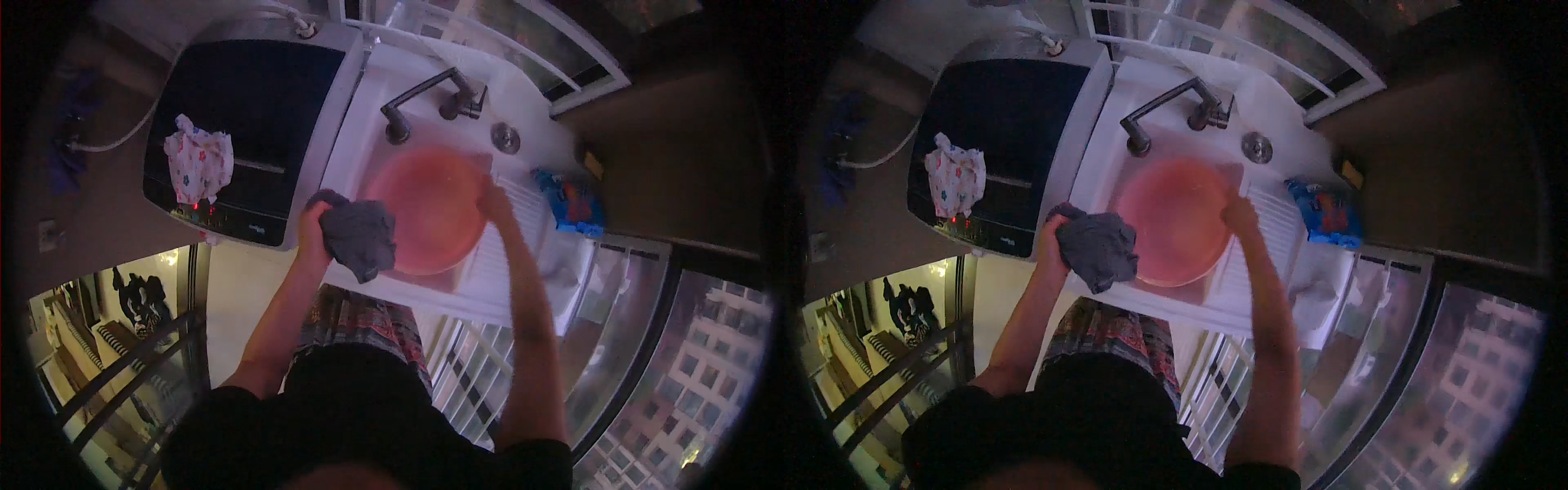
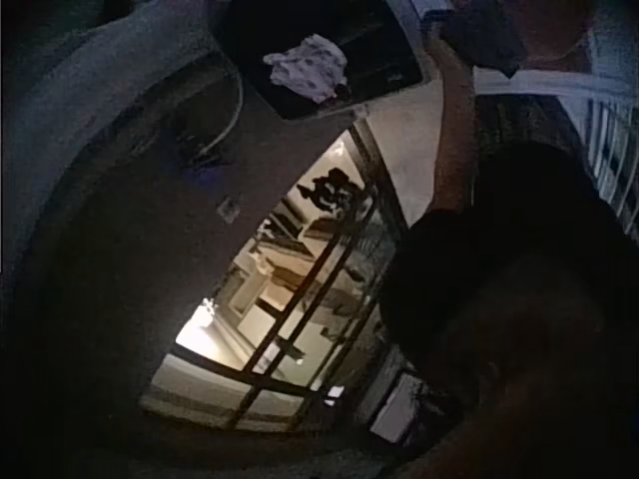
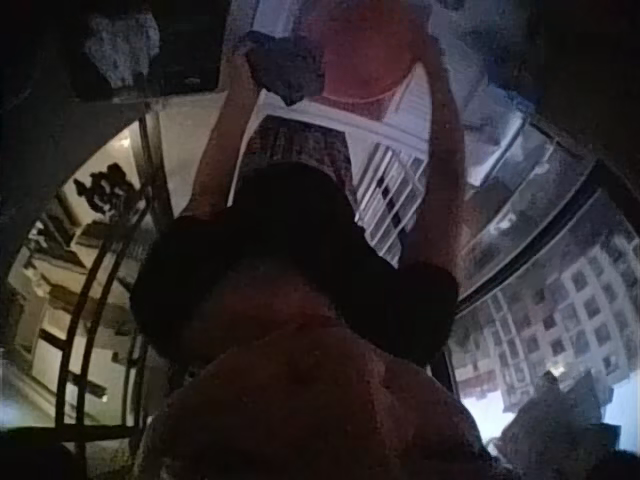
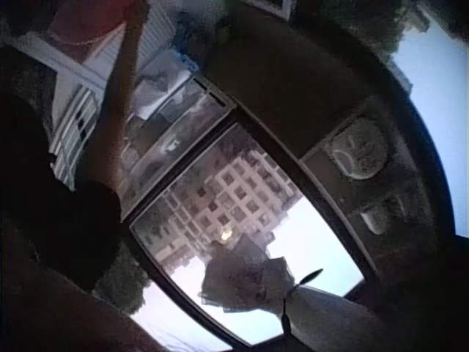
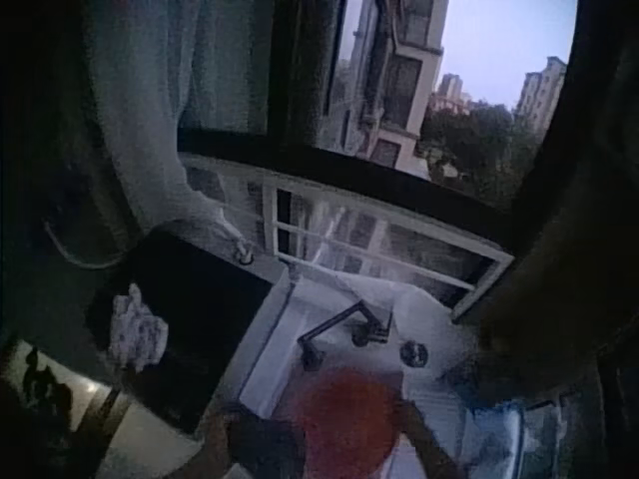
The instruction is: The person washes hands at a sink, picks up clothing from a floor, and then hand washes the items in a basin at the sink with a sponge.
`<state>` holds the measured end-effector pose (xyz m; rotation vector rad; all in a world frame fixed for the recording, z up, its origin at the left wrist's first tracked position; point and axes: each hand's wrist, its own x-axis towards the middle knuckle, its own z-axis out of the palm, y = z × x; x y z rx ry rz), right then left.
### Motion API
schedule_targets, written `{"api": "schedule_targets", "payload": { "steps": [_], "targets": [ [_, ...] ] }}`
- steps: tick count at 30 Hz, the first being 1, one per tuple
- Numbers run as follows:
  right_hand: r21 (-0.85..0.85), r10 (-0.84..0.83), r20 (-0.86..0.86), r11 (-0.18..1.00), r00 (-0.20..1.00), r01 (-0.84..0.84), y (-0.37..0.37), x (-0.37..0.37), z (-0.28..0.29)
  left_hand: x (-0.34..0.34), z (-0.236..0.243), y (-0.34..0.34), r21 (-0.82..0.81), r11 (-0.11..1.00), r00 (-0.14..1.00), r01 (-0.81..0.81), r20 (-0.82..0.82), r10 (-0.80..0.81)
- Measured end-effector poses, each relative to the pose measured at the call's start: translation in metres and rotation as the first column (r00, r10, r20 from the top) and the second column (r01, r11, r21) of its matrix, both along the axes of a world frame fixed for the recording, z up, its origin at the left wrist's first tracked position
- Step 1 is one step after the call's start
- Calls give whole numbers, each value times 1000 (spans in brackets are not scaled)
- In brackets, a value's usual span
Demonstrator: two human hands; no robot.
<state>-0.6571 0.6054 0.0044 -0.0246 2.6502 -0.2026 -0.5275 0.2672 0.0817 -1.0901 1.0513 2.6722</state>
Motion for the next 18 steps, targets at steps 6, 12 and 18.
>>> {"api": "schedule_targets", "payload": {
  "steps": [6, 12, 18],
  "targets": [
    [-205, -69, -55, 977, 996, 57, 25, 2, -54, -21, -59, 48, 34, 992, 992, 120, 37, -121],
    [-100, -60, -437, 995, 897, 18, -20, -137, 26, -56, -118, 85, -356, 835, 908, 420, 185, -377],
    [-189, -175, -508, 978, 843, 89, -42, -200, 18, -126, -92, 62, -134, 987, 989, 93, -99, -107]
  ]
}}
